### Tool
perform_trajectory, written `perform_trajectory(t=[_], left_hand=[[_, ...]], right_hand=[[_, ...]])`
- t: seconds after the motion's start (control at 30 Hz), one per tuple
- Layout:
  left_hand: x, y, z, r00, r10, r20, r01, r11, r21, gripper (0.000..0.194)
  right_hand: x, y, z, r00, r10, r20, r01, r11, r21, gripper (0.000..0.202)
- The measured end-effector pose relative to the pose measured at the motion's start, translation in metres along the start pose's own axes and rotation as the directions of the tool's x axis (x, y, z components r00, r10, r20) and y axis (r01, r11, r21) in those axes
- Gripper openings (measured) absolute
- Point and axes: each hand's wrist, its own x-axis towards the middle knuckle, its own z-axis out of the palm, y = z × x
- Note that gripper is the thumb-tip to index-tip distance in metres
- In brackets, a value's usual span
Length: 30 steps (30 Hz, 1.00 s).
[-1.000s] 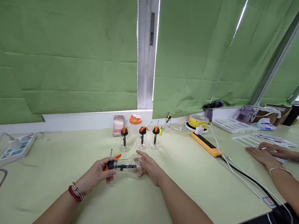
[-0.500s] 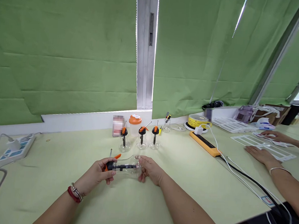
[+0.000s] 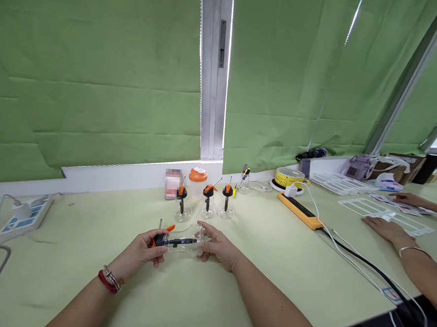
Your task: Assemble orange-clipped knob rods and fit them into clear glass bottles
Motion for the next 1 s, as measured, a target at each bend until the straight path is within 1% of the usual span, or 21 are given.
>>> perform_trajectory(t=[0.1, 0.23, 0.37, 0.47, 0.53, 0.67, 0.73, 0.87, 1.0], left_hand=[[-0.0003, 0.0003, 0.0014, 1.0, 0.006, 0.004, -0.006, 1.0, -0.002, 0.054], [-0.0014, 0.0021, 0.0031, 1.0, 0.003, 0.003, -0.003, 1.0, -0.004, 0.054], [-0.0014, 0.0022, 0.0026, 1.0, 0.001, -0.003, -0.001, 1.0, 0.003, 0.053], [-0.0006, 0.0012, 0.0005, 1.0, 0.0, -0.003, 0.0, 1.0, 0.0, 0.053], [0.0, 0.0002, -0.001, 1.0, 0.001, -0.009, -0.001, 1.0, -0.001, 0.053], [0.0009, -0.0015, -0.0029, 1.0, 0.0, -0.021, 0.0, 1.0, 0.004, 0.052], [0.0008, -0.0016, -0.0027, 1.0, -0.001, -0.019, 0.001, 1.0, 0.007, 0.053], [-0.0002, -0.0003, -0.0001, 1.0, 0.005, -0.009, -0.005, 1.0, 0.004, 0.054], [-0.0008, 0.0016, 0.0028, 1.0, 0.0, -0.011, 0.0, 1.0, 0.013, 0.056]], right_hand=[[0.0027, 0.0039, -0.0019, 0.999, 0.034, -0.003, -0.034, 0.999, -0.012, 0.061], [0.0054, 0.0074, -0.0026, 0.999, 0.035, -0.014, -0.036, 0.999, -0.035, 0.05], [0.0058, 0.0081, -0.001, 0.999, 0.037, -0.02, -0.037, 0.999, -0.032, 0.048], [0.0042, 0.0058, 0.0003, 1.0, 0.022, 0.016, -0.022, 0.999, -0.027, 0.049], [0.0026, 0.0035, 0.0007, 0.999, -0.004, 0.038, 0.005, 1.0, -0.015, 0.051], [0.001, 0.0018, -0.0003, 0.999, -0.024, 0.021, 0.024, 1.0, -0.01, 0.076], [0.0017, 0.0031, -0.0014, 1.0, -0.022, 0.003, 0.022, 1.0, -0.018, 0.078], [0.0041, 0.0067, -0.0036, 1.0, -0.004, -0.003, 0.004, 1.0, -0.018, 0.068], [0.006, 0.008, -0.0029, 1.0, 0.021, -0.013, -0.021, 0.999, -0.027, 0.053]])
